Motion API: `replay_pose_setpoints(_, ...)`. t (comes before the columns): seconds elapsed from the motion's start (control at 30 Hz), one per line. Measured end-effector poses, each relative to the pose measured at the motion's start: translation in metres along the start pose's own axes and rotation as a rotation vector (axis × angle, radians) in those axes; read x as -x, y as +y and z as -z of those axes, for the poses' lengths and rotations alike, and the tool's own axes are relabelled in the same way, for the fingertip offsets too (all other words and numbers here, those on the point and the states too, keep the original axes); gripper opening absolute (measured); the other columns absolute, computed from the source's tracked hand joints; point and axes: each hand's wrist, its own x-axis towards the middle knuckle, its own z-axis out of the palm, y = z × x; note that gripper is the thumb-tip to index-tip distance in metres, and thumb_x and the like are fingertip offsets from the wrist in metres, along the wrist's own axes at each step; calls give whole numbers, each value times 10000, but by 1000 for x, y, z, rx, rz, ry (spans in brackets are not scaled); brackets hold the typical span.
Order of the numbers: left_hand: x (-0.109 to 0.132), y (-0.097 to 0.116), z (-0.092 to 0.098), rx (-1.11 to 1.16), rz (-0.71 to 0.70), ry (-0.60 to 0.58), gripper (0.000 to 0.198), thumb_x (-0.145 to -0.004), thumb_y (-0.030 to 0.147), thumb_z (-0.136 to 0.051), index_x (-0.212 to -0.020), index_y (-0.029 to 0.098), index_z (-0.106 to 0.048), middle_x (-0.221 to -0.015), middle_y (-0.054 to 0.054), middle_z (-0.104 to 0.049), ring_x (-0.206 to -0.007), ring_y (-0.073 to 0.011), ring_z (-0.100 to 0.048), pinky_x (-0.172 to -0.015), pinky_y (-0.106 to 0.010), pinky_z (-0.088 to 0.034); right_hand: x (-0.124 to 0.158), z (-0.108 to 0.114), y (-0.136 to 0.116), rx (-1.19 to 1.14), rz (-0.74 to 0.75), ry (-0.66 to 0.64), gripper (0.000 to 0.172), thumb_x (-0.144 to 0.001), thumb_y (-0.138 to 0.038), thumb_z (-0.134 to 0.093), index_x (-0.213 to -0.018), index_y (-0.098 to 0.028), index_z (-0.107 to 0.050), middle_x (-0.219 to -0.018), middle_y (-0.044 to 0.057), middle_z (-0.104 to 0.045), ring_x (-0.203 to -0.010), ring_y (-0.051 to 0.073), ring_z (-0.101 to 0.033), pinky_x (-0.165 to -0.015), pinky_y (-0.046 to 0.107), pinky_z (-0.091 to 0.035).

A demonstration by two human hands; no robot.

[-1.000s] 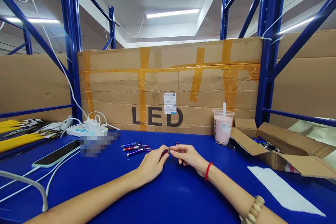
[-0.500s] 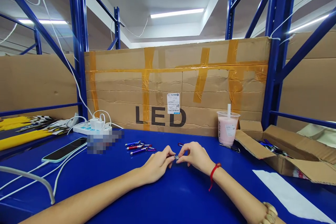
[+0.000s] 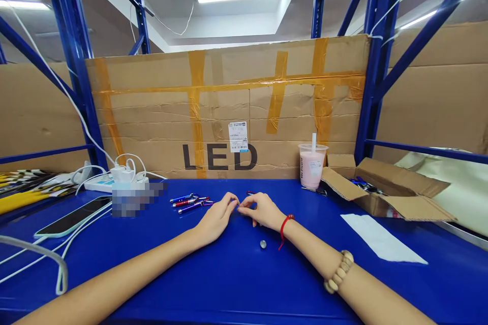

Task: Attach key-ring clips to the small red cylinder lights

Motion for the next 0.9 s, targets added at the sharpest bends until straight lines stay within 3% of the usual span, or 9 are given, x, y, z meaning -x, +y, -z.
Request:
replay_pose_setpoints(0.1, -1, 1, 0, 67, -11, 109, 90, -922, 211, -374, -904, 128, -403, -819, 21, -483, -734, -77, -455, -639, -165, -307, 6, 13, -9, 6, -3, -81, 431, -746, -508, -450, -710, -100, -583, -704, 38, -599, -328, 21, -423, -311, 128, -299)
replay_pose_setpoints(0.17, -2, 2, -1, 52, 23, 145, 113, -905, 219, -408, -863, 115, -391, -754, 22, -463, -669, -75, -427, -601, -167, -290, 11, 23, -15, 0, -73, -298, 441, -698, -532, -505, -790, -111, -599, -739, 40, -597, -340, 25, -441, -293, 116, -301)
replay_pose_setpoints(0.23, -1, 2, -1, 33, 57, 146, 134, -906, 225, -398, -840, 111, -377, -733, 20, -449, -652, -77, -411, -588, -171, -277, 15, 30, -20, -46, -176, -500, 473, -609, -516, -610, -886, -133, -598, -824, 44, -584, -415, 44, -509, -332, 109, -368)
replay_pose_setpoints(0.33, -1, 2, -1, 4, 111, 110, 148, -922, 240, -360, -839, 117, -366, -739, 20, -445, -656, -82, -405, -596, -177, -272, 18, 35, -22, -134, -264, -601, 583, -491, -439, -721, -977, -150, -576, -943, 55, -535, -559, 77, -575, -447, 134, -470)
replay_pose_setpoints(0.5, 1, 6, 1, -45, 194, 89, 132, -926, 233, -347, -852, 125, -362, -739, 20, -446, -661, -87, -407, -592, -182, -265, 19, 32, -20, -137, -246, -623, 609, -400, -349, -776, -951, -154, -604, -895, 38, -542, -551, 61, -560, -491, 139, -495)
replay_pose_setpoints(0.67, 3, 8, 1, -75, 173, 57, 74, -890, 187, -395, -883, 130, -349, -722, 25, -450, -616, -77, -399, -547, -176, -250, 19, 23, -18, -173, -147, -556, 434, -531, -425, -693, -844, -132, -626, -736, 23, -566, -488, 53, -531, -414, 113, -446)
replay_pose_setpoints(0.9, 3, 9, 2, -83, 179, 33, 116, -860, 151, -418, -931, 147, -326, -738, 28, -453, -631, -84, -417, -526, -166, -241, 18, 14, -21, -135, -102, -504, 503, -546, -446, -682, -959, -174, -590, -793, 13, -556, -421, 19, -476, -326, 80, -355)
